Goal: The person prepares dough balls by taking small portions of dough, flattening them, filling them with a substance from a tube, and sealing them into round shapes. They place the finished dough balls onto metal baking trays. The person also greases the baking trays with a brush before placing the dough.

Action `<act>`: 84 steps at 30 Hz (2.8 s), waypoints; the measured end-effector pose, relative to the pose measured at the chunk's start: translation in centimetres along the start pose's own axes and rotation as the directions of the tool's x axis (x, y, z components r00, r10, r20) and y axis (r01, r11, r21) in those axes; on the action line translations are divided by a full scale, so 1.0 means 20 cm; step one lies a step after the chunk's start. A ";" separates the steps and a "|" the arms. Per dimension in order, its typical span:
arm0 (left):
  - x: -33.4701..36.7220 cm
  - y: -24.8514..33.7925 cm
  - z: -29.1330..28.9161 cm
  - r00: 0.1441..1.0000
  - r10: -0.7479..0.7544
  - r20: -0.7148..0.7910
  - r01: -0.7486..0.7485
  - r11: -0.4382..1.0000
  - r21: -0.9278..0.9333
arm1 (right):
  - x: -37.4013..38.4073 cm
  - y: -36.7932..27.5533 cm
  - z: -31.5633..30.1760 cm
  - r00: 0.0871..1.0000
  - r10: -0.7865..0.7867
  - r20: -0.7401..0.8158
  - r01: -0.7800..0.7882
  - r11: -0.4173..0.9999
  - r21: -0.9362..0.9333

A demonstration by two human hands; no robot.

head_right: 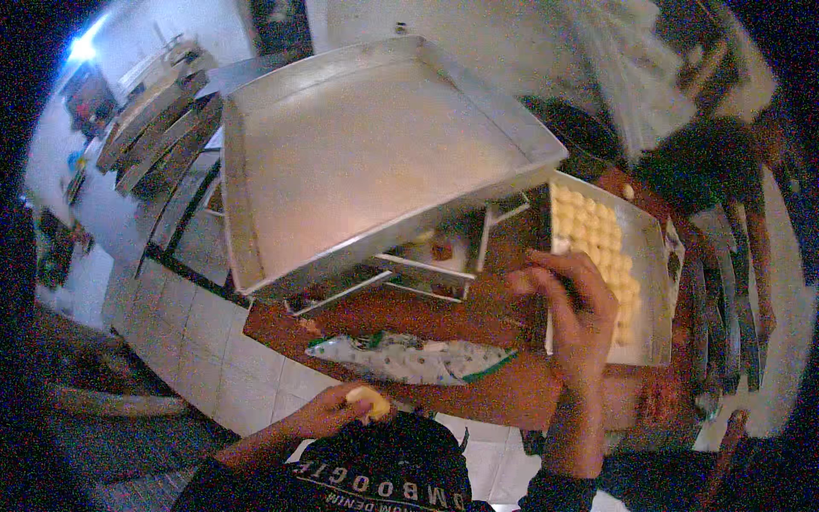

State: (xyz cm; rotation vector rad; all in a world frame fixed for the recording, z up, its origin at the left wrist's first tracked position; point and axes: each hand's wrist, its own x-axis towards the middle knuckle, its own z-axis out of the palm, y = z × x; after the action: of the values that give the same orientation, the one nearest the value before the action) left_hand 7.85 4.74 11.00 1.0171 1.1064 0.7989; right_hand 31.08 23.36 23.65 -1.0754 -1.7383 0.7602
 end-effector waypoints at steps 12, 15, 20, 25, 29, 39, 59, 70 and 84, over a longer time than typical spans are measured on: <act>-0.27 -0.12 -0.30 0.956 -0.009 -0.295 -0.050 0.980 -0.192 | 0.34 -0.45 0.83 0.525 -0.578 0.625 0.627 0.759 0.175; -0.30 -0.18 -0.35 0.912 0.047 -0.407 -0.116 0.983 -0.145 | 0.23 -0.51 0.69 0.668 -0.483 0.567 0.436 0.871 0.227; -0.35 -0.29 -0.47 0.867 -0.037 -0.496 -0.043 0.988 -0.149 | -0.15 -0.08 0.50 0.655 -0.182 0.733 0.294 0.955 -0.026; -0.28 -0.26 -0.48 0.776 -0.050 -0.629 -0.067 0.985 -0.160 | -0.47 0.39 0.54 0.661 -0.086 0.746 0.611 0.639 -0.468; -0.20 -0.21 -0.38 0.756 0.077 -0.650 -0.191 0.976 -0.106 | -0.57 0.62 0.55 0.658 0.053 0.751 0.601 0.565 -0.566; 0.02 -0.21 -0.14 0.626 0.123 -0.770 -0.217 0.976 -0.020 | -0.60 0.40 0.57 0.734 -0.264 0.626 0.557 0.762 -0.331; -0.08 -0.42 -0.35 0.677 -0.138 -0.723 -0.426 0.727 -0.538 | -0.57 0.44 0.91 0.729 0.038 0.684 0.405 0.780 -0.476; 0.12 -0.46 -0.26 0.758 0.068 -0.648 -0.479 0.733 -0.484 | -0.57 0.54 0.87 0.744 -0.098 0.661 0.380 0.876 -0.297; -0.14 -0.24 -0.23 0.700 0.159 -0.696 -0.616 0.627 -0.477 | -0.57 0.29 0.85 0.745 -0.122 0.656 0.517 0.728 -0.451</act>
State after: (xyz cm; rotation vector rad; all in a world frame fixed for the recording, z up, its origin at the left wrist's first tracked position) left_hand 2.82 1.64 6.97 0.3413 0.9409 1.8688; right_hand 19.49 15.04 7.87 -0.9090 -2.7744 0.2783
